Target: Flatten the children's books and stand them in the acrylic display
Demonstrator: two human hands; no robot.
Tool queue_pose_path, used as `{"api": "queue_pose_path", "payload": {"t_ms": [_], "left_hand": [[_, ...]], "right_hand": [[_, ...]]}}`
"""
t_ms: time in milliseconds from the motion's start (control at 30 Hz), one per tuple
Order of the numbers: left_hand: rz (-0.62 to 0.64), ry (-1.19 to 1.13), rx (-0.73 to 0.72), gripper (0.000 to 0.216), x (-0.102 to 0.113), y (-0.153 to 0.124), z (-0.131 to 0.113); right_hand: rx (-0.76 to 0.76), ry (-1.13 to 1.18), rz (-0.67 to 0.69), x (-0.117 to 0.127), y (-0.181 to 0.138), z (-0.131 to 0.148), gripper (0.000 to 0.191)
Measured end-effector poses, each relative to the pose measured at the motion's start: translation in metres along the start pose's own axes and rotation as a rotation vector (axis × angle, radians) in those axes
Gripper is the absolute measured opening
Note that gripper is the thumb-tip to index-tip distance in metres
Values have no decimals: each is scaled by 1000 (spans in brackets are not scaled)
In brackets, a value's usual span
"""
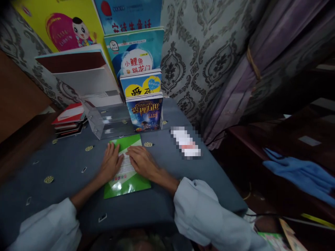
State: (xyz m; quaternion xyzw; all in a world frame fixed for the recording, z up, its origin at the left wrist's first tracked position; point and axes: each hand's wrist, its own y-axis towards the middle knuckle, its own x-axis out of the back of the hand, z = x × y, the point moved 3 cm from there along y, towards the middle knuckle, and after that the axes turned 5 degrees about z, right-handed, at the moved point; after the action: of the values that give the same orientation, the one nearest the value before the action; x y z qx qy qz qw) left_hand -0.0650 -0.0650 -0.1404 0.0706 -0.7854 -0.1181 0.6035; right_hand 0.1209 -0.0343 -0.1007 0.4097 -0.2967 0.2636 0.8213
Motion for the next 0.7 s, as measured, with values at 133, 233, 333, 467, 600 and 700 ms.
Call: {"api": "queue_pose_path", "payload": {"t_ms": [133, 233, 333, 467, 600, 700], "left_hand": [[22, -229, -103, 52, -9, 14, -13], [38, -298, -172, 50, -8, 19, -12], [45, -227, -202, 48, -4, 23, -10], [62, -75, -230, 49, -1, 27, -11], [96, 73, -251, 50, 4, 28, -15], [118, 153, -254, 52, 7, 28, -20]], "right_hand": [[-42, -65, 63, 4, 2, -4, 37], [-73, -114, 138, 2, 7, -8, 46], [-98, -152, 227, -5, 14, -11, 50], [-157, -188, 305, -10, 23, -15, 47], [-276, -256, 340, -3, 19, -22, 52], [-394, -324, 326, 7, 8, -28, 58]]}}
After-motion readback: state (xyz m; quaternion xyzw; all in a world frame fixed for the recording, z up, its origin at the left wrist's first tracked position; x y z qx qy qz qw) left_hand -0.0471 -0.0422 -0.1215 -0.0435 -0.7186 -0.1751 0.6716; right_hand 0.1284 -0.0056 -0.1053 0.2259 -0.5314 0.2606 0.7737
